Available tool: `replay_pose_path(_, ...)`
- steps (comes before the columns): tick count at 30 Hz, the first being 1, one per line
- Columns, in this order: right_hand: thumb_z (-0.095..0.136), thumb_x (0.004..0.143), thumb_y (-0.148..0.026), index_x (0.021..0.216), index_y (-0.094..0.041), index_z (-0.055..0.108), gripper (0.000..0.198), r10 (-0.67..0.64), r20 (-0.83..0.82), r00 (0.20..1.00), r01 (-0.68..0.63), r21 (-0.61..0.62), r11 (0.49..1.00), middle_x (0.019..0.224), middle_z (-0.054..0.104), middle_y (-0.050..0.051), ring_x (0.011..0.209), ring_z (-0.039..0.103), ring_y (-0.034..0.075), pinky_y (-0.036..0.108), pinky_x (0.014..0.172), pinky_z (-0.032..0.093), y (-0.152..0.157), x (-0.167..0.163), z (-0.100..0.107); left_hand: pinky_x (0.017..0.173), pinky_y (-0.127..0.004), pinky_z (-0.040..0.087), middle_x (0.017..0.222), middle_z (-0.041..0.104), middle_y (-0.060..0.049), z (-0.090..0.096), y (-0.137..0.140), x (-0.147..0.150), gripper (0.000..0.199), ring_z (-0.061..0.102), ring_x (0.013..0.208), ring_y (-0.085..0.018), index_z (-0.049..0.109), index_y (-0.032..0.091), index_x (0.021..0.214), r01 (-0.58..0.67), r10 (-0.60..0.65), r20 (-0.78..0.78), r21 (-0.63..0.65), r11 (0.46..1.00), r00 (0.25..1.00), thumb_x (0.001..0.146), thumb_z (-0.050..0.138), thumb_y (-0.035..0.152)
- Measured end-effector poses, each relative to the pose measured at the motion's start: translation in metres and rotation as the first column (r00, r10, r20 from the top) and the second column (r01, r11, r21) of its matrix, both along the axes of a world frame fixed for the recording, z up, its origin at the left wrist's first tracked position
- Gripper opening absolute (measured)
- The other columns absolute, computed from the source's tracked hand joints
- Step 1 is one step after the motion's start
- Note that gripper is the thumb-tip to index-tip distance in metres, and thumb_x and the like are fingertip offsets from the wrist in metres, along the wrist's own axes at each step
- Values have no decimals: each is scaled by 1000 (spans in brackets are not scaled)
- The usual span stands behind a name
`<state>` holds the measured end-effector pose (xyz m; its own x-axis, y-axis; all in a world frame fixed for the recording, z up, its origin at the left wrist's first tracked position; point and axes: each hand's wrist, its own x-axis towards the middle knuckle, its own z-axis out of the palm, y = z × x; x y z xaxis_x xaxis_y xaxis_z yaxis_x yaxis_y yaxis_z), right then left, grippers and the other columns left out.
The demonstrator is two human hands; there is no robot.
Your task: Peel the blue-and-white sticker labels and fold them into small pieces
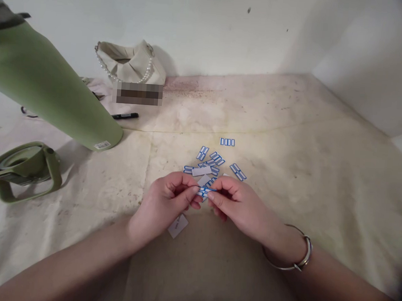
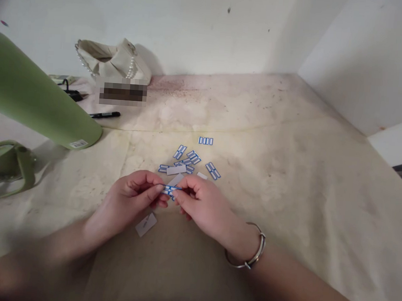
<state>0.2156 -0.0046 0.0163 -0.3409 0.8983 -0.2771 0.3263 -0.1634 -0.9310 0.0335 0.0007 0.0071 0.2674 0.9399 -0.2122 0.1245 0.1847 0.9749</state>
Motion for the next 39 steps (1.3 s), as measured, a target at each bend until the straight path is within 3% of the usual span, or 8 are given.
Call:
replay_pose_path(16,47,89,-31,70,-20,51,23,6,-24,1000,-5,39,999,55,54,-5,50,49,8,21,52,40,0,1,1,58,-18,49,66,67,2,-5,-1,-1,14,63,62,-9,58,18,82,-6,8,89,-27,1000,996,81,63,31)
replay_pose_path(22,55,84,-31,81,-20,55,12,-13,-44,999,13,1,1000,63,54,-5,53,52,8,21,50,40,-1,0,1,57,-18,49,63,66,2,-1,0,1,13,63,60,-9,58,17,80,-33,34,93,-14,999,995,80,63,29)
replay_pose_path(28,48,88,-33,69,-20,52,23,-1,15,1000,0,35,999,53,52,-5,49,49,8,21,48,38,0,0,1,59,-20,49,67,66,1,-3,0,0,13,63,62,-10,58,18,84,-10,14,119,-35,999,993,80,63,30)
replay_pose_path(32,47,88,-32,68,-20,51,23,7,13,1000,-8,51,999,53,52,-5,49,49,8,21,48,38,0,-2,-1,60,-19,47,69,63,2,-1,0,0,8,61,65,-9,58,19,85,8,-11,105,35,999,994,81,62,25)
replay_pose_path(36,51,86,-32,76,-20,59,17,-59,64,996,45,211,976,60,58,-3,52,53,10,22,49,41,3,9,3,56,-16,41,68,59,3,4,2,2,6,52,61,-6,60,17,78,-72,68,58,57,996,996,77,64,21)
replay_pose_path(39,53,84,-33,86,-21,63,16,-326,134,936,241,430,870,70,63,0,59,58,12,24,53,45,13,29,7,51,-14,37,66,57,4,6,5,3,7,47,56,-4,59,16,76,-163,163,63,-4,987,985,77,64,21)
